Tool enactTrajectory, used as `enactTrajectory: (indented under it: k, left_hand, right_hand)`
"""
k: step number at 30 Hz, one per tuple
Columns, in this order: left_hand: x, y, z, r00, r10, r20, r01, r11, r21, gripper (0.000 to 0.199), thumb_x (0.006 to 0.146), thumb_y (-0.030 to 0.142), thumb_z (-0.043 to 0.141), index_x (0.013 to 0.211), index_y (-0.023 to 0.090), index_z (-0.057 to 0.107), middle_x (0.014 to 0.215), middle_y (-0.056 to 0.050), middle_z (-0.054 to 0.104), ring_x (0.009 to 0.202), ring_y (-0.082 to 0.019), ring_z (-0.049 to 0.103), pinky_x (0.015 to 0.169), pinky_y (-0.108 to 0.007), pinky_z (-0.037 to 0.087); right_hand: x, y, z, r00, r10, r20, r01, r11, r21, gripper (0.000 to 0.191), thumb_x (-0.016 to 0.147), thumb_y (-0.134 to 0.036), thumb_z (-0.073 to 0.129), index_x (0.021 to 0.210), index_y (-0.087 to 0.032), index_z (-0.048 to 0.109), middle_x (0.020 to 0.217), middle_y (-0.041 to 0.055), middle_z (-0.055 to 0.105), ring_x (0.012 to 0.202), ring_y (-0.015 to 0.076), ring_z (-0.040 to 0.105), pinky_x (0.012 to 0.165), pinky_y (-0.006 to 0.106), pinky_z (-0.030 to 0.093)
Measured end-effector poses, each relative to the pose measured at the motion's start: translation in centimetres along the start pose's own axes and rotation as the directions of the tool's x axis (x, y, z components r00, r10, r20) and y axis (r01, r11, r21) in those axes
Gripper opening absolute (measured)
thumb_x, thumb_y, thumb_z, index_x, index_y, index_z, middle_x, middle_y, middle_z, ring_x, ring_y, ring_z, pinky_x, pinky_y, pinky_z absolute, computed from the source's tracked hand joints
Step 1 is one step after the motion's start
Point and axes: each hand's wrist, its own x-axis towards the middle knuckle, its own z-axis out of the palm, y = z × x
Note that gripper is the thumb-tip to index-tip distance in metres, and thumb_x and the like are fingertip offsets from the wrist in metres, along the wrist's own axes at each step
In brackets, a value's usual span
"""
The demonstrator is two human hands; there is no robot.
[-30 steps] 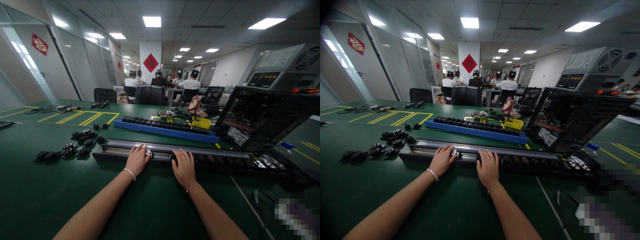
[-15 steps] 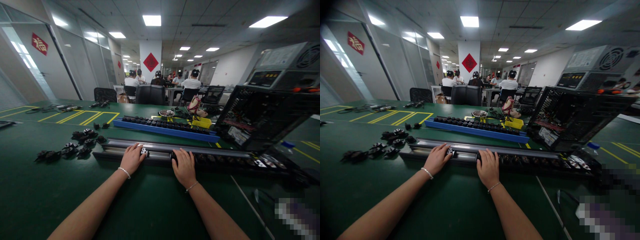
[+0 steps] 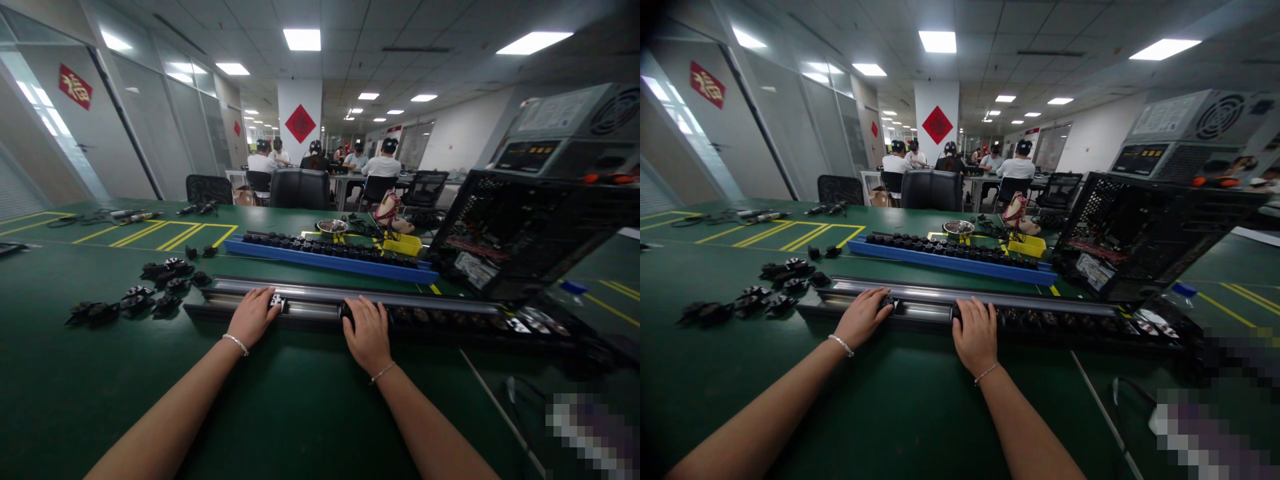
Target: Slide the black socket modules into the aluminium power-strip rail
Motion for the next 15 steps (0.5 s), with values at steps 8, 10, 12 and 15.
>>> enactTrajectory:
  k: [8,10,12,15]
  left_hand:
    - [-0.4,-1.2,-0.9,1.000,-0.014,-0.006,0.014,1.000,0.023,0.044,0.085,0.042,0.039,0.116,0.014,0.053,0.113,-0.011,0.061,0.107,-0.023,0.053,0.096,-0.038,0.038]
    - [-0.4,-1.5,-1.0,1.000,-0.019,-0.002,0.020,0.999,0.036,0.045,0.085,0.043,0.038,0.117,0.015,0.053,0.113,-0.011,0.061,0.107,-0.023,0.053,0.096,-0.038,0.038]
    - [-0.4,-1.7,-1.1,1.000,-0.027,0.006,0.027,0.998,0.048,0.045,0.085,0.043,0.038,0.117,0.015,0.053,0.113,-0.011,0.061,0.107,-0.023,0.053,0.096,-0.039,0.037]
    - [-0.5,-2.0,-1.4,0.999,-0.040,0.022,0.038,0.997,0.063,0.046,0.085,0.045,0.037,0.117,0.017,0.054,0.114,-0.010,0.061,0.108,-0.023,0.052,0.096,-0.039,0.036]
  right_hand:
    - [0.0,0.0,0.0,1.000,-0.001,-0.003,0.001,1.000,-0.005,0.035,0.085,-0.026,0.041,0.117,-0.018,0.053,0.114,0.0056,0.060,0.117,0.0202,0.043,0.106,0.042,0.014]
    - [0.0,-0.1,0.0,1.000,0.001,-0.002,-0.001,1.000,-0.005,0.035,0.085,-0.026,0.041,0.117,-0.018,0.053,0.114,0.0054,0.060,0.117,0.0201,0.043,0.106,0.042,0.014]
    - [0.0,-0.1,0.0,1.000,0.006,0.001,-0.006,1.000,-0.002,0.035,0.085,-0.026,0.041,0.117,-0.018,0.053,0.114,0.0053,0.060,0.117,0.0200,0.043,0.106,0.042,0.014]
    - [0.0,-0.1,0.0,1.000,0.011,0.008,-0.011,1.000,0.005,0.035,0.085,-0.026,0.041,0.117,-0.018,0.052,0.114,0.0051,0.060,0.117,0.0200,0.043,0.106,0.042,0.013]
